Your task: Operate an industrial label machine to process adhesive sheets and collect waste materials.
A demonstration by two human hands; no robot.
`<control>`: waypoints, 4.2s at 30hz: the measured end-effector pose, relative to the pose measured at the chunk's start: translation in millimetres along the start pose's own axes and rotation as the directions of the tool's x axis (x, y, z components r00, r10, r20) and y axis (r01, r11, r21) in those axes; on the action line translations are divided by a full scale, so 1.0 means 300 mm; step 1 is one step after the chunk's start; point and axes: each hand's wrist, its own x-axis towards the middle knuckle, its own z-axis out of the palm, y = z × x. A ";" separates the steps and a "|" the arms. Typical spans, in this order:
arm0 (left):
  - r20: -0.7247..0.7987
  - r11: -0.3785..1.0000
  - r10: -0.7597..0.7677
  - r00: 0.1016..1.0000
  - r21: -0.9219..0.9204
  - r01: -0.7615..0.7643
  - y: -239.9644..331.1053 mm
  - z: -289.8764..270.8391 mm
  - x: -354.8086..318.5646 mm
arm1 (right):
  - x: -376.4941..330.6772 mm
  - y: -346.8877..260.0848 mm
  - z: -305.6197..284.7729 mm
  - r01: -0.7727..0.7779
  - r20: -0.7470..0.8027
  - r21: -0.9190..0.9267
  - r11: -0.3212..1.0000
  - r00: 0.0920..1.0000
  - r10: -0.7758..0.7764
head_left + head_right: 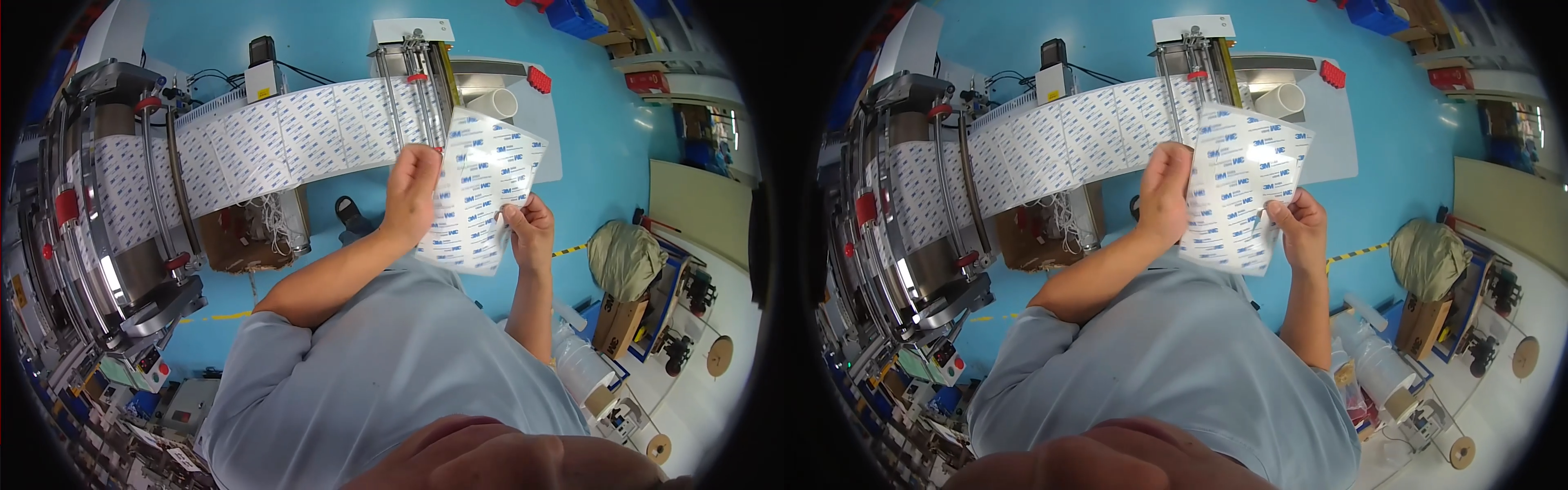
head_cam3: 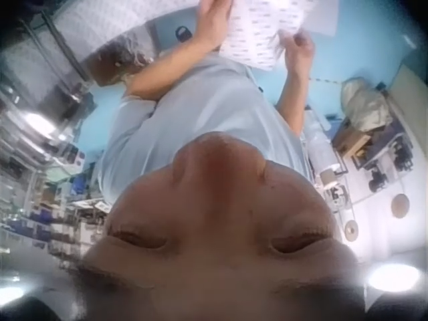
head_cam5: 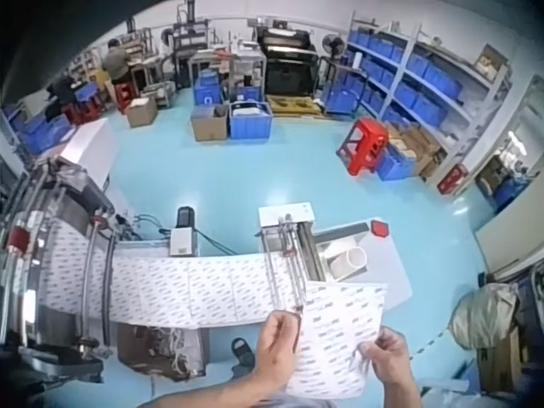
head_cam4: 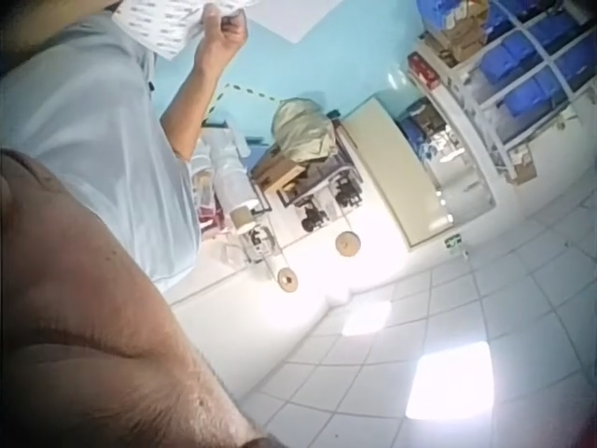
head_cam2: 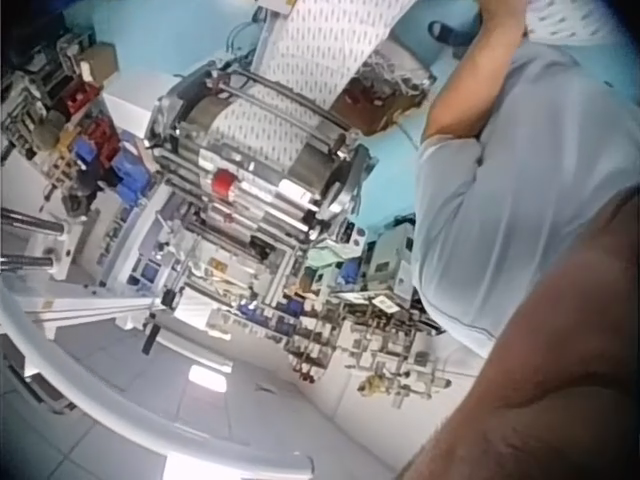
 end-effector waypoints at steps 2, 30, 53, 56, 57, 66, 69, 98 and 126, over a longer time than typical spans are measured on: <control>-0.079 0.992 0.016 0.997 -0.123 -0.026 0.012 -0.032 0.032 | 0.009 -0.009 -0.001 0.016 -0.051 0.004 1.000 0.999 -0.016; -0.477 0.746 -0.043 0.878 0.569 0.346 -0.051 -0.339 -0.059 | 0.746 0.250 -0.596 0.031 -0.134 -0.423 0.906 0.986 -0.097; -0.808 0.848 0.173 0.563 0.413 0.331 -0.043 -0.640 -0.514 | 0.563 0.316 -0.387 0.100 -0.075 -0.442 0.891 0.986 -0.148; -0.774 0.793 0.133 0.619 0.458 0.402 -0.023 -0.774 -0.556 | 0.368 0.332 -0.195 0.226 0.059 -0.436 0.871 0.973 -0.223; -0.776 0.807 0.108 0.621 0.434 0.402 -0.025 -0.828 -0.564 | 0.304 0.351 -0.119 0.192 0.048 -0.473 0.860 0.980 -0.192; -0.696 0.702 -0.046 0.717 0.488 0.518 -0.007 -1.259 -0.694 | -0.236 0.634 0.512 0.094 0.292 -0.569 0.817 0.952 0.094; -0.681 0.732 -0.089 0.727 0.450 0.511 0.018 -1.319 -0.733 | -0.326 0.688 0.569 0.178 0.343 -0.592 0.786 0.938 0.045; -0.714 0.817 0.085 0.695 0.449 0.361 0.010 -1.260 -0.613 | 0.017 0.599 0.650 0.046 0.463 -0.523 0.851 0.854 0.238; -0.632 0.639 0.070 0.772 0.623 0.452 0.039 -1.510 -0.787 | -0.374 0.408 1.208 0.248 0.558 -0.425 0.870 0.829 0.036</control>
